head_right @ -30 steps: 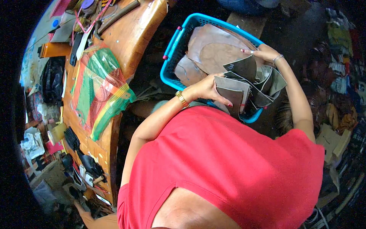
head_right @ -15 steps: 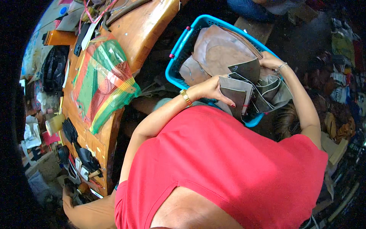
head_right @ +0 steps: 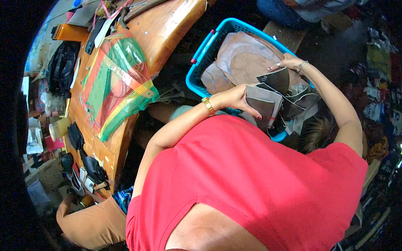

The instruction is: The person sits on a low bench and sorts through a blue basket of leather pieces. They remove a mesh bag, then repeatedly pick up bundles of leather strips, separate them, and place them on the table or back into the basket.

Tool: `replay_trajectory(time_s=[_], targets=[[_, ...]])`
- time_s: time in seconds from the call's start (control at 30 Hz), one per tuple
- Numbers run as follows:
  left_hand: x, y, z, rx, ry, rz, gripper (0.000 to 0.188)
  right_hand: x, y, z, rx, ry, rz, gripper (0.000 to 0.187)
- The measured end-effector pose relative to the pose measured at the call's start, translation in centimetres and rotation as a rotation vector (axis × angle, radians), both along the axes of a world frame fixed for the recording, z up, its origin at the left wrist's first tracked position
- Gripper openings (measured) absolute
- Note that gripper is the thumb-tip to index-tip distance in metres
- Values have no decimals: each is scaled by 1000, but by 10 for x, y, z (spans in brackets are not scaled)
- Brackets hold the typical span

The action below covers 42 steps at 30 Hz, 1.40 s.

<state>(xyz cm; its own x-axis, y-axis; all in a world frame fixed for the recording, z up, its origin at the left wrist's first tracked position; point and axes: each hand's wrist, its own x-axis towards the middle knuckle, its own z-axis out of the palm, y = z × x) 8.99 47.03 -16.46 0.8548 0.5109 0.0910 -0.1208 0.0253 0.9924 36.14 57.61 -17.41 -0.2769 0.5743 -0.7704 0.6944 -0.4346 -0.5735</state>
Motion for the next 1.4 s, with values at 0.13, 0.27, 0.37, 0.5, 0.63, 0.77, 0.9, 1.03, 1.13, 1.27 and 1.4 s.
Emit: replay_trajectory(time_s=[0.13, 0.27, 0.37, 0.5, 0.63, 0.77, 0.9, 1.03, 1.13, 1.27, 1.4], targets=[[-3, 4, -1, 30, 21, 6, 62, -2, -3, -10, 206, 45, -9, 76], [-2, 2, -3, -51, -4, 7, 62, 1, -1, -12, 194, 88, 33, 81], [0, -2, -7, -100, 4, -9, 62, 21, 7, -42, 95, 119, 77, 81], [2, 1, -18, -188, -10, -16, 62, 39, 20, -86, 286, 238, 90, 64], [1, 3, -23, -170, 10, 54, 65, 7, 23, -55, 236, 78, 107, 66], [0, 5, -24, -162, 12, 68, 69, 4, 19, -51, 255, 62, 65, 56], [4, 8, -31, -190, 18, 54, 70, 30, 21, -97, 501, -136, 137, 42], [3, 7, -27, -221, 4, 83, 72, 14, 17, -80, 568, -73, 142, 30], [4, 10, -24, -207, 29, 82, 75, 35, 31, -124, 500, -60, 135, 23], [-1, 16, -18, -312, 57, 39, 80, 51, 40, -151, 508, -94, 171, 22], [-18, 43, -50, 193, 277, 151, 75, 40, 38, -132, 520, -55, 187, 20]])
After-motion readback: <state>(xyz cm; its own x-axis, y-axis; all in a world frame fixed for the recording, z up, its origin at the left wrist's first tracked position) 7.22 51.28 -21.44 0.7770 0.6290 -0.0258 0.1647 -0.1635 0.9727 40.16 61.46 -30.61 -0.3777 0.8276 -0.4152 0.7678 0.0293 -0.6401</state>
